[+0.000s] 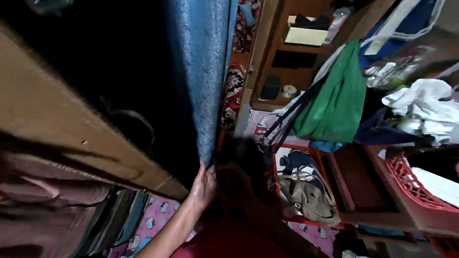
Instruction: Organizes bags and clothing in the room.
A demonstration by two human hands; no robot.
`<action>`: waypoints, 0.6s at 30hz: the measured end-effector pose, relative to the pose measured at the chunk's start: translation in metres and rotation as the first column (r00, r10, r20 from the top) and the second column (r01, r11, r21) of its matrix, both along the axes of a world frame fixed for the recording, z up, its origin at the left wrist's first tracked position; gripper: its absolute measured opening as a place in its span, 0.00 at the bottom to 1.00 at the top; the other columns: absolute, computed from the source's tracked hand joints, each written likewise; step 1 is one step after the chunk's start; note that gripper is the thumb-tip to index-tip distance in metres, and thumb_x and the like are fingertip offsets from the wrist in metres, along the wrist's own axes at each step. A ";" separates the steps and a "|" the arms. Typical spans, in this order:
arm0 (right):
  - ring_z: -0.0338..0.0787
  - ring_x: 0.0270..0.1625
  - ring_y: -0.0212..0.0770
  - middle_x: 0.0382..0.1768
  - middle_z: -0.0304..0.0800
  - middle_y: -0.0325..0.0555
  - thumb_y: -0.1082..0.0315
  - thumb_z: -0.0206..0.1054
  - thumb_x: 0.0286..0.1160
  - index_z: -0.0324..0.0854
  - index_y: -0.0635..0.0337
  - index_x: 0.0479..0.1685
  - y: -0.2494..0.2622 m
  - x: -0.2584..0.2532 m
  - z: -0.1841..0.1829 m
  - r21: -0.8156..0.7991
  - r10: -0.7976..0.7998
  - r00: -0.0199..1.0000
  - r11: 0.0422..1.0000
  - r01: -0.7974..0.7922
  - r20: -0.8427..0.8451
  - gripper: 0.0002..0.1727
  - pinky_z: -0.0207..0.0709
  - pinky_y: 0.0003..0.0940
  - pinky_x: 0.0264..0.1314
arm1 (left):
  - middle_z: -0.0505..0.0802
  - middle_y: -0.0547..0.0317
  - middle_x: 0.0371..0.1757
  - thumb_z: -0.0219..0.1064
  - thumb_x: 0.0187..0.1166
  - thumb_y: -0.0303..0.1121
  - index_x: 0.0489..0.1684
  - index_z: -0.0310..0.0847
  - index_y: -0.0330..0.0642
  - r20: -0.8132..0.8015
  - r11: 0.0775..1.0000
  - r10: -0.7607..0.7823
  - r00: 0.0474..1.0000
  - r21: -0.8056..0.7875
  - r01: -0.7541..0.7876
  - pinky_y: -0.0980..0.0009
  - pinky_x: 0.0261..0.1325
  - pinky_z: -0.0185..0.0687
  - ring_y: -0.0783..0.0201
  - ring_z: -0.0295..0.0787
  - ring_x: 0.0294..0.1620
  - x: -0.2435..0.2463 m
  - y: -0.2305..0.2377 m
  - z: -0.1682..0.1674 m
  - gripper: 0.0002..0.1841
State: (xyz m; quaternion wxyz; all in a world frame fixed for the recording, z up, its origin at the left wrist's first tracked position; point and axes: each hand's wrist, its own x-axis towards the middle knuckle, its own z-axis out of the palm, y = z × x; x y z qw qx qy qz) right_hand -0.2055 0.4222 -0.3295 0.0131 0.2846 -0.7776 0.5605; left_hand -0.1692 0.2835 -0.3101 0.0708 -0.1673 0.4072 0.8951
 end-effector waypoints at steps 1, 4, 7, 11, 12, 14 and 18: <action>0.89 0.66 0.53 0.60 0.90 0.63 0.61 0.80 0.62 0.86 0.71 0.61 -0.006 0.000 0.000 0.044 -0.019 0.999 0.999 0.017 0.039 0.28 0.81 0.47 0.73 | 0.84 0.55 0.76 0.20 0.87 0.66 0.87 0.60 0.38 -0.036 0.996 -0.028 0.999 -0.082 0.025 0.61 0.76 0.78 0.65 0.81 0.75 0.005 -0.006 -0.003 0.46; 0.87 0.64 0.50 0.60 0.88 0.63 0.55 0.91 0.42 0.78 0.76 0.67 -0.019 -0.009 0.009 0.124 -0.039 0.975 0.992 0.012 0.220 0.48 0.80 0.44 0.72 | 0.79 0.50 0.81 0.46 0.82 0.71 0.88 0.55 0.31 -0.130 0.927 -0.110 0.985 -0.372 0.054 0.62 0.79 0.78 0.65 0.78 0.78 0.022 -0.024 -0.026 0.50; 0.85 0.66 0.47 0.64 0.83 0.64 0.58 0.90 0.40 0.70 0.78 0.72 -0.036 -0.019 0.008 0.002 -0.006 0.941 1.000 0.005 0.340 0.54 0.80 0.41 0.71 | 0.84 0.47 0.71 0.72 0.74 0.31 0.87 0.55 0.32 -0.042 0.832 -0.204 0.978 -0.535 0.150 0.65 0.69 0.83 0.65 0.85 0.66 0.021 -0.041 -0.013 0.40; 0.84 0.67 0.46 0.68 0.80 0.64 0.53 0.87 0.45 0.67 0.76 0.76 -0.064 -0.037 -0.020 -0.105 0.148 0.883 0.988 -0.113 0.445 0.54 0.81 0.41 0.70 | 0.89 0.49 0.65 0.91 0.48 0.33 0.80 0.64 0.31 -0.051 0.720 -0.188 0.981 -0.687 0.102 0.69 0.70 0.84 0.67 0.87 0.64 0.008 -0.061 -0.021 0.52; 0.85 0.67 0.45 0.68 0.81 0.63 0.58 0.85 0.52 0.69 0.75 0.76 -0.070 -0.044 -0.017 -0.086 0.187 0.856 0.982 -0.166 0.483 0.48 0.81 0.41 0.71 | 0.90 0.50 0.64 0.91 0.48 0.35 0.78 0.67 0.30 -0.073 0.722 -0.137 0.988 -0.690 0.049 0.69 0.69 0.85 0.68 0.88 0.63 0.004 -0.066 -0.028 0.51; 0.87 0.63 0.36 0.63 0.86 0.56 0.67 0.77 0.64 0.73 0.72 0.73 -0.085 -0.063 -0.002 -0.062 0.270 0.792 0.957 -0.284 0.548 0.34 0.83 0.34 0.69 | 0.90 0.50 0.64 0.89 0.53 0.39 0.79 0.69 0.32 -0.072 0.717 -0.054 0.996 -0.697 -0.011 0.68 0.69 0.84 0.67 0.88 0.63 -0.007 -0.077 -0.036 0.48; 0.79 0.79 0.42 0.82 0.71 0.60 0.69 0.61 0.83 0.58 0.67 0.89 -0.112 -0.125 0.010 0.024 0.314 0.814 0.928 -0.372 0.489 0.34 0.76 0.38 0.79 | 0.85 0.45 0.74 0.84 0.63 0.39 0.85 0.63 0.33 -0.088 0.630 0.036 0.995 -0.771 -0.091 0.64 0.78 0.79 0.63 0.83 0.73 -0.035 -0.122 -0.051 0.48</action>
